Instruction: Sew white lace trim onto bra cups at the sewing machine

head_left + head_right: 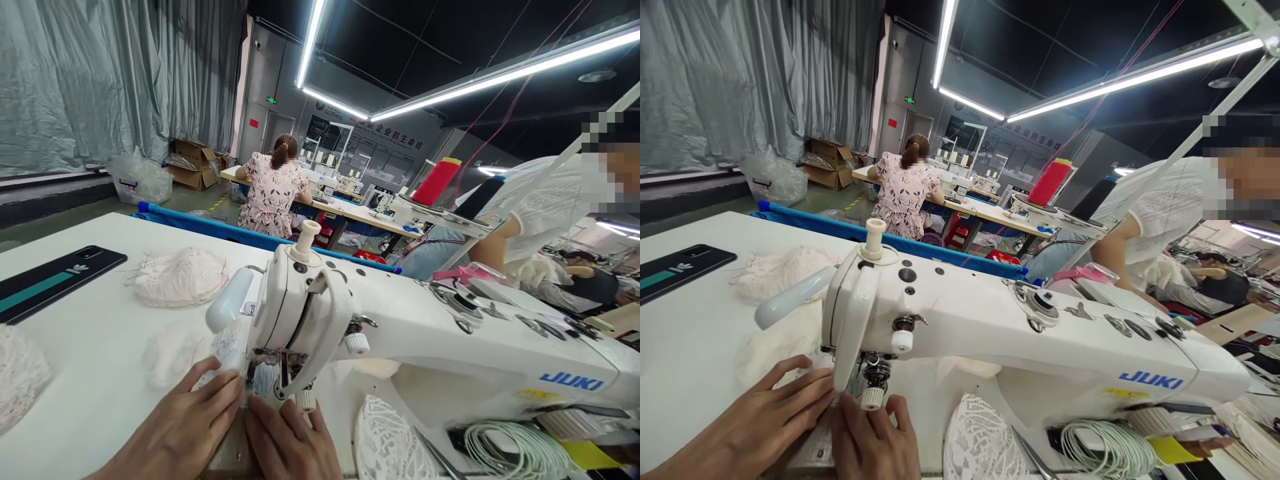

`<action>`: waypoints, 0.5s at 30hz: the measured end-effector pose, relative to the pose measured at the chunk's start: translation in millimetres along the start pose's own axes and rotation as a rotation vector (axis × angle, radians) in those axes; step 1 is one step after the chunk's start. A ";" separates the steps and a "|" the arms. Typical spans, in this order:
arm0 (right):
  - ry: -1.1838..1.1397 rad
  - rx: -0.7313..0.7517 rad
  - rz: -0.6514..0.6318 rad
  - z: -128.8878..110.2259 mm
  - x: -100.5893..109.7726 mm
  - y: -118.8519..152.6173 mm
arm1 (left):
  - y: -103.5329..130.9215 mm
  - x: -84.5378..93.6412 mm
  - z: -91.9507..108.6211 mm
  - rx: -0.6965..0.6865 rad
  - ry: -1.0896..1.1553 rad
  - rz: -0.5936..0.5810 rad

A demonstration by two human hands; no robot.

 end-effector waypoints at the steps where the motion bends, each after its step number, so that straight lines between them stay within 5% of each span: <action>1: 0.008 -0.003 -0.003 0.7 -1.9 2.3 | -0.3 -2.0 -2.4 -0.008 -0.002 -0.010; 7: -0.032 -0.054 0.003 5.5 3.1 -0.8 | -5.8 -0.4 -10.9 -0.042 -0.002 -0.094; 11: -0.121 0.034 0.025 7.8 21.5 -15.7 | -2.2 25.5 -19.1 -0.002 0.000 -0.166; 15: -0.246 0.174 0.089 5.2 34.9 -20.6 | 19.2 60.7 -49.7 0.139 -0.013 -0.156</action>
Point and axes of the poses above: each hand's wrist, its own y-axis away from the middle knuckle, its own x-axis out of the back of the hand, z = x × y, the point moved 7 cm from there along -y, towards the middle knuckle, and after that the axes turned 5 degrees about -z, right-handed, at the moved point
